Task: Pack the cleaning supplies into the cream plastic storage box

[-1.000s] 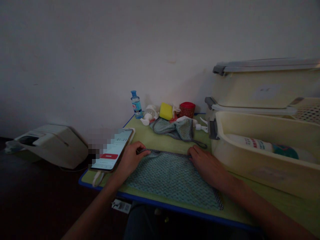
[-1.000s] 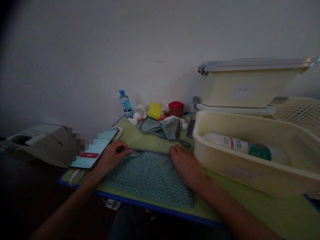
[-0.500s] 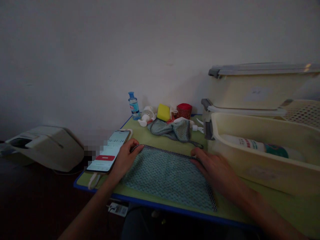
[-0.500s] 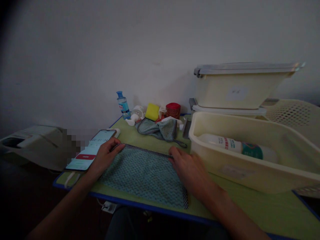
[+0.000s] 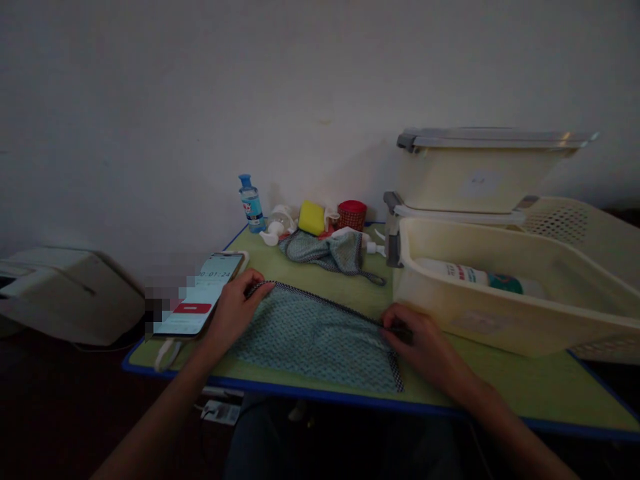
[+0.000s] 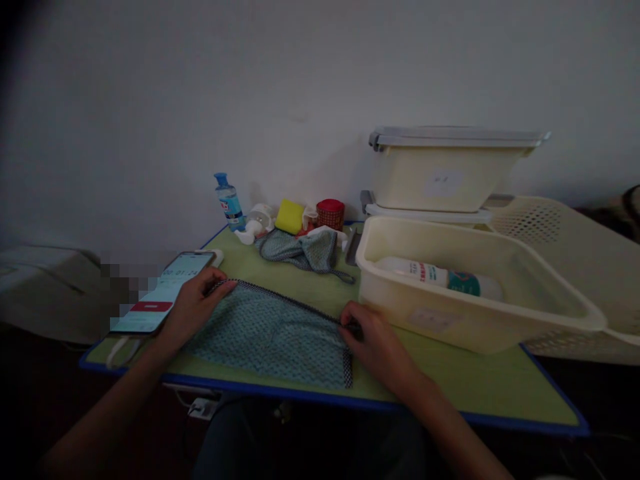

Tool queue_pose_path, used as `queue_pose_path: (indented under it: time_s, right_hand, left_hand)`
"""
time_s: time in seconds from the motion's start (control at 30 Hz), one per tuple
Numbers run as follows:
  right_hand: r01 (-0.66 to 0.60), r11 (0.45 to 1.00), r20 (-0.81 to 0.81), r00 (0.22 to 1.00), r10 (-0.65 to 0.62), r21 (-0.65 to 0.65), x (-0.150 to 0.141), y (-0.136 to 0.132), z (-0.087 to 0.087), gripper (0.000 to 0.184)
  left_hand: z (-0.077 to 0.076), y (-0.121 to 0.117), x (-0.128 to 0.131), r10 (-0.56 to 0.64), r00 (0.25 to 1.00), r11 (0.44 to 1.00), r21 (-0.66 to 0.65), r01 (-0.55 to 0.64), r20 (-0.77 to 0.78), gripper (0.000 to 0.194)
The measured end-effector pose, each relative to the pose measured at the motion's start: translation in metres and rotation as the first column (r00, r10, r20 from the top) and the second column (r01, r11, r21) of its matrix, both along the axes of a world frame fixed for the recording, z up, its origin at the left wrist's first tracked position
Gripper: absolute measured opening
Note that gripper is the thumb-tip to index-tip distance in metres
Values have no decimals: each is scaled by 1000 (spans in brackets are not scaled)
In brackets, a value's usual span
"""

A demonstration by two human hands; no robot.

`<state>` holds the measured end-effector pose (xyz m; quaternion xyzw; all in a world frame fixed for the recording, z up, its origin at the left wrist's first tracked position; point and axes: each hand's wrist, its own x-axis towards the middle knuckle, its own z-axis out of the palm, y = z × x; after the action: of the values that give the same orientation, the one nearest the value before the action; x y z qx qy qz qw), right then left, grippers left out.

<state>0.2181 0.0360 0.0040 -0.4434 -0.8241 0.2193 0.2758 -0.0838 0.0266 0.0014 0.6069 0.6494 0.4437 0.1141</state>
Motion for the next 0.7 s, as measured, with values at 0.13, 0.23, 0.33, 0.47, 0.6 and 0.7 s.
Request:
queue_pose_path:
  time_s: [0.13, 0.23, 0.33, 0.47, 0.6, 0.7]
  right_hand:
    - [-23, 997, -74, 997, 17, -80, 1, 0, -1, 10]
    - [-32, 996, -130, 991, 22, -78, 3, 2, -3, 9]
    - [-16, 1000, -164, 986, 15, -4, 4, 4, -3, 9]
    - [-6, 997, -216, 976, 24, 80, 4, 3, 1, 12]
    - [31, 988, -299, 954, 16, 152, 5, 0, 4, 15]
    - [49, 979, -380, 924, 31, 199, 7, -1, 3, 20]
  left_hand:
    - [-1, 1, -1, -11, 1000, 1000, 15, 12, -15, 19]
    - [-1, 1, -2, -7, 1000, 1000, 21, 7, -16, 19]
    - [-1, 1, -2, -3, 1000, 1000, 30, 3, -8, 18]
    - [1, 0, -1, 5, 1000, 999, 46, -6, 18, 17]
    - [4, 0, -2, 4, 995, 998, 66, -11, 104, 18]
    - [6, -1, -3, 0, 983, 996, 84, -16, 184, 19]
